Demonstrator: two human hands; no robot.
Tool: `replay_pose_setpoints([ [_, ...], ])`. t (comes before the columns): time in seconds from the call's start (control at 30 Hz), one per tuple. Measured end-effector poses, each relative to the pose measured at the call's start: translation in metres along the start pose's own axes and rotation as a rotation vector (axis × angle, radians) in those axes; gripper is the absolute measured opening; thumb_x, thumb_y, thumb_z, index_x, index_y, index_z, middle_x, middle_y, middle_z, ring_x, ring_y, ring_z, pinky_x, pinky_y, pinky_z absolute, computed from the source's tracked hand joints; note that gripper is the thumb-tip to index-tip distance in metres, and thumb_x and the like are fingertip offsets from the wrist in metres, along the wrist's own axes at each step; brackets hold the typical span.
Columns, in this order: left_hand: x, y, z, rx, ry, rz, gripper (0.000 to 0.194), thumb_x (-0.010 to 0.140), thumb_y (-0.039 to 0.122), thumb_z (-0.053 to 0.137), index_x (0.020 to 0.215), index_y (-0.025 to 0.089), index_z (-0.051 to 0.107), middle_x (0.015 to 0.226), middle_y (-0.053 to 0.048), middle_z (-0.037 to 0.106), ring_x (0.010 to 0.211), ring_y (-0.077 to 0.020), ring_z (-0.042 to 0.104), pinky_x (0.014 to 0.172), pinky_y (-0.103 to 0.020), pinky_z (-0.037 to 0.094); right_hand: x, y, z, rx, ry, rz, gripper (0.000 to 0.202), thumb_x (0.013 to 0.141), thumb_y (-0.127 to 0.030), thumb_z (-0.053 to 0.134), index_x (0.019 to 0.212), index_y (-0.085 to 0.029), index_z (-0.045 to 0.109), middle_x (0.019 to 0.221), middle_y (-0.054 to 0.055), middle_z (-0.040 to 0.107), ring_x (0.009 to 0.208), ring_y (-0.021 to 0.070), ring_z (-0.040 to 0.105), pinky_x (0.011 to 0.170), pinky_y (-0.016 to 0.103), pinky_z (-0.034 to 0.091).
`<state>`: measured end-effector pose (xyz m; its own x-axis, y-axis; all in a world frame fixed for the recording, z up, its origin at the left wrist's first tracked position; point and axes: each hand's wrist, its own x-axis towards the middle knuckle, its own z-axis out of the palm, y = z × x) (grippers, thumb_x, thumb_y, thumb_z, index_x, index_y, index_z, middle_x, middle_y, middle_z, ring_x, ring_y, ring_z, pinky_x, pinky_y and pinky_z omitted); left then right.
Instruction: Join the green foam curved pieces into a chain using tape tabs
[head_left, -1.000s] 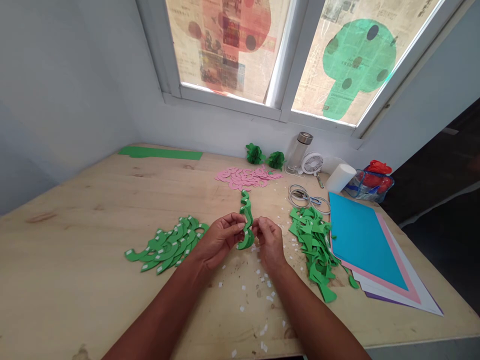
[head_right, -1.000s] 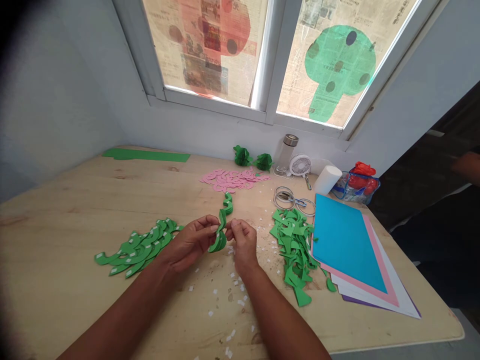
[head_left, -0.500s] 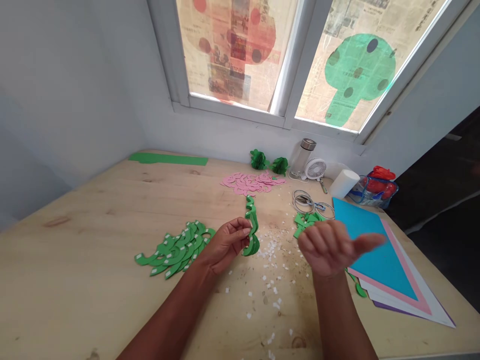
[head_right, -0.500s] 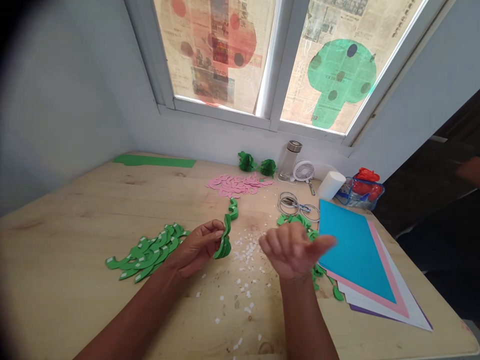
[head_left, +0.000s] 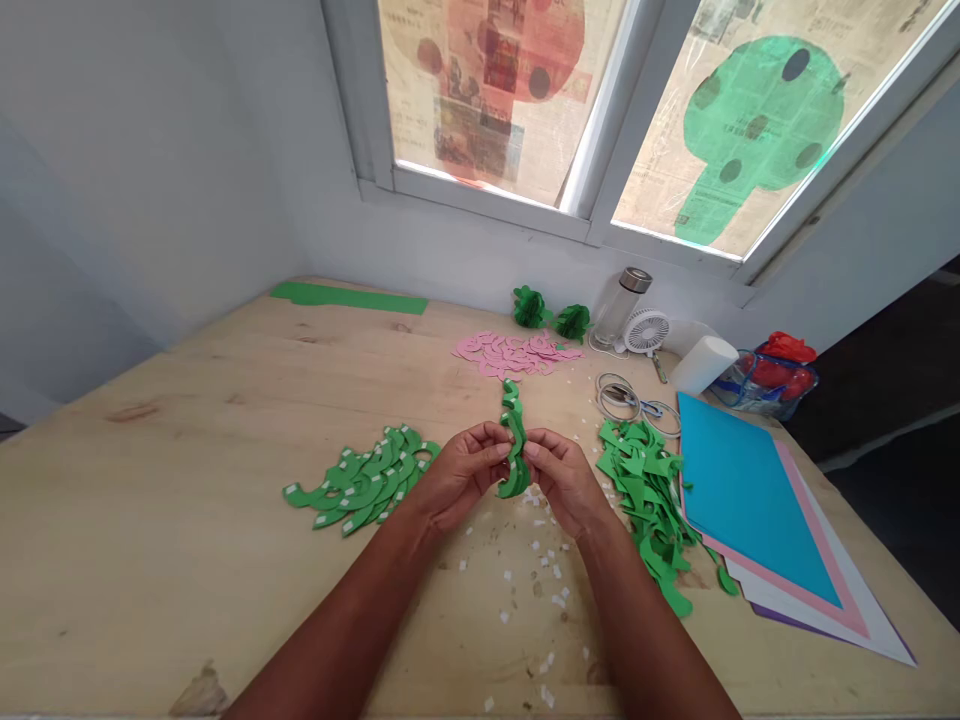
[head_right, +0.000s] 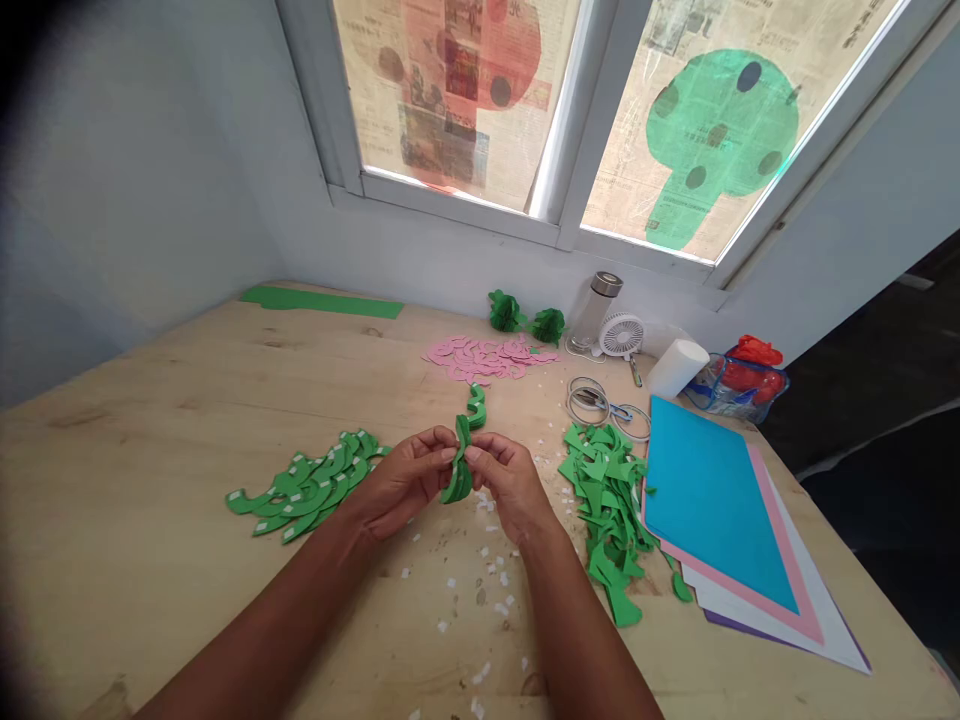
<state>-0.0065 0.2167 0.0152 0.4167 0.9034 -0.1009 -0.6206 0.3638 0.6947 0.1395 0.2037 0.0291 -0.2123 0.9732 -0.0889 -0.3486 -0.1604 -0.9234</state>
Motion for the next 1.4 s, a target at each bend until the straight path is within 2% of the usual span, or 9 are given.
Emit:
replay_pose_setpoints([
  [0.2, 0.000, -0.001, 0.000, 0.045, -0.020, -0.014, 0.018, 0.065, 0.017, 0.076, 0.075, 0.014, 0.060, 0.068, -0.001, 0.062, 0.058, -0.0108, 0.057, 0.059, -0.024, 0.046, 0.004, 0.005, -0.002, 0.085, -0.033, 0.007, 0.025, 0.061, -0.029, 0.079, 0.079, -0.016, 0.067, 0.066, -0.002, 0.063, 0.054, 0.0069, 0.052, 0.052, 0.018, 0.042],
  [0.43, -0.003, 0.002, 0.006, 0.091, 0.041, 0.008, 0.017, 0.066, 0.018, 0.075, 0.074, 0.014, 0.061, 0.069, -0.001, 0.062, 0.059, -0.0115, 0.057, 0.057, -0.024, 0.045, 0.006, 0.013, -0.004, 0.198, -0.054, 0.002, 0.023, 0.063, -0.026, 0.078, 0.080, -0.015, 0.067, 0.069, -0.001, 0.066, 0.058, 0.0090, 0.058, 0.057, 0.020, 0.048],
  [0.93, -0.002, -0.001, 0.006, 0.190, 0.070, 0.069, 0.017, 0.065, 0.022, 0.075, 0.075, 0.015, 0.062, 0.070, -0.002, 0.063, 0.065, -0.0134, 0.058, 0.061, -0.025, 0.046, 0.009, 0.017, -0.007, 0.255, -0.044, -0.011, 0.021, 0.063, -0.024, 0.077, 0.078, -0.015, 0.067, 0.066, -0.001, 0.065, 0.055, 0.0089, 0.057, 0.053, 0.019, 0.050],
  [1.4, 0.000, -0.003, 0.006, 0.252, 0.085, 0.113, 0.020, 0.066, 0.023, 0.075, 0.079, 0.015, 0.063, 0.068, 0.000, 0.062, 0.059, -0.0103, 0.054, 0.059, -0.024, 0.044, 0.009, 0.018, -0.008, 0.255, -0.064, -0.025, 0.019, 0.065, -0.024, 0.077, 0.078, -0.016, 0.066, 0.068, -0.001, 0.066, 0.057, 0.0090, 0.057, 0.054, 0.020, 0.050],
])
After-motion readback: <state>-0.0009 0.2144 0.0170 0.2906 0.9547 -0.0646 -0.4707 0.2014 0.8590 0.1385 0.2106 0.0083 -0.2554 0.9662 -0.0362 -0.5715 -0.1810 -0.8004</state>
